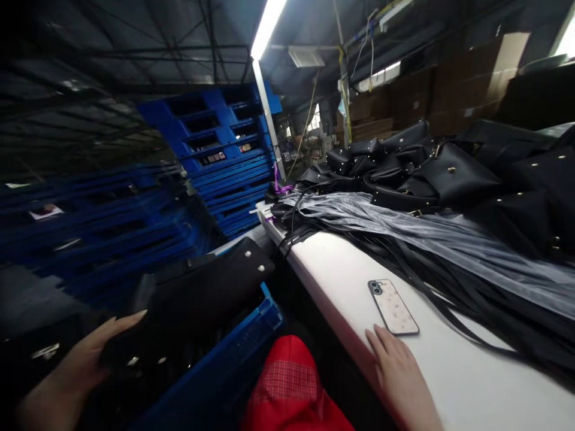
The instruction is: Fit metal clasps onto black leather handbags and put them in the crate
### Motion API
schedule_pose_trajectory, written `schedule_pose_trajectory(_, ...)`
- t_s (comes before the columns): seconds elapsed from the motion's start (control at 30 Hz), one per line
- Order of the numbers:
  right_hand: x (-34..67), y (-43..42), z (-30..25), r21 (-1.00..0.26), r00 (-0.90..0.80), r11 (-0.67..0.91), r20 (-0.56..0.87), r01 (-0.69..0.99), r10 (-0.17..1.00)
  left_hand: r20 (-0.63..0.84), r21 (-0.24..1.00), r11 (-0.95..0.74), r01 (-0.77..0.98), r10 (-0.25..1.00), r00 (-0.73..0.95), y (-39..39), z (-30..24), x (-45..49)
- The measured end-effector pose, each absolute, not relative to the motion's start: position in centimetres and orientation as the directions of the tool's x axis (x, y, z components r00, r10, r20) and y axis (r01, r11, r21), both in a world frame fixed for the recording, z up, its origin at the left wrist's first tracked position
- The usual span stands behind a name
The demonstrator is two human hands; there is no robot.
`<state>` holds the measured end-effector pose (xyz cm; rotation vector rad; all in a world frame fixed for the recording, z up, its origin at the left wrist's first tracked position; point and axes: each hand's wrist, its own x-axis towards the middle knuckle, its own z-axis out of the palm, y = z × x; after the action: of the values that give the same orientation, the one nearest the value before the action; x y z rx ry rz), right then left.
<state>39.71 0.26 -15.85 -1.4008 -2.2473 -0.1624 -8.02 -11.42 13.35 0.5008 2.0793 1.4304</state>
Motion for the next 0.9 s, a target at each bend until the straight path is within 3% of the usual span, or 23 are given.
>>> schedule_pose_trajectory(0.1, 39.8, 0.1, -14.6, -0.184, -0.365, 0.460, 0.391, 0.869, 0.845, -0.516, 0.842, 0.540, -0.007, 0.800, -0.307, -12.0, 10.2, -7.7)
schedule_pose_trajectory(0.17, 40.0, 0.3, -14.2, -0.227, -0.363, 0.459, 0.364, 0.859, 0.858, -0.601, 0.779, 0.608, 0.153, 0.794, -0.094, -11.2, 7.2, -7.5)
schedule_pose_trajectory(0.23, 40.2, 0.6, -14.2, -0.291, -0.347, 0.457, 0.358, 0.841, 0.867, -0.673, 0.694, 0.623, 0.362, 0.740, 0.016, -9.5, 3.8, -6.9)
schedule_pose_trajectory(0.3, 40.2, 0.7, -14.0, -0.369, -0.299, 0.432, 0.365, 0.823, 0.882, -0.710, 0.627, 0.611, 0.484, 0.704, 0.030, -7.5, 0.3, -6.2)
schedule_pose_trajectory(0.43, 38.2, -1.0, -11.6, -0.532, -0.216, 0.338, 0.279, 0.776, 0.936, -0.742, 0.602, 0.613, 0.512, 0.666, 0.076, -4.0, -5.5, -5.2)
schedule_pose_trajectory(0.53, 35.0, -3.4, -9.3, -0.610, -0.433, 0.425, 0.146, 0.669, 0.890, -0.762, 0.595, 0.621, 0.511, 0.638, 0.111, -2.4, -8.2, -5.0)
schedule_pose_trajectory(0.67, 31.1, -5.1, -9.6, -0.569, -0.660, 0.545, 0.006, 0.616, 0.751, -0.775, 0.597, 0.660, 0.455, 0.622, 0.114, -1.6, -10.4, -5.7)
schedule_pose_trajectory(0.77, 29.6, -4.1, -11.7, -0.510, -0.637, 0.555, 0.016, 0.658, 0.771, -0.781, 0.608, 0.713, 0.350, 0.617, 0.098, -2.3, -11.7, -6.5)
schedule_pose_trajectory(0.9, 28.4, -0.9, -13.5, -0.538, -0.622, 0.514, -0.025, 0.668, 0.782, -0.786, 0.618, 0.771, 0.153, 0.614, 0.078, -4.2, -13.4, -7.1)
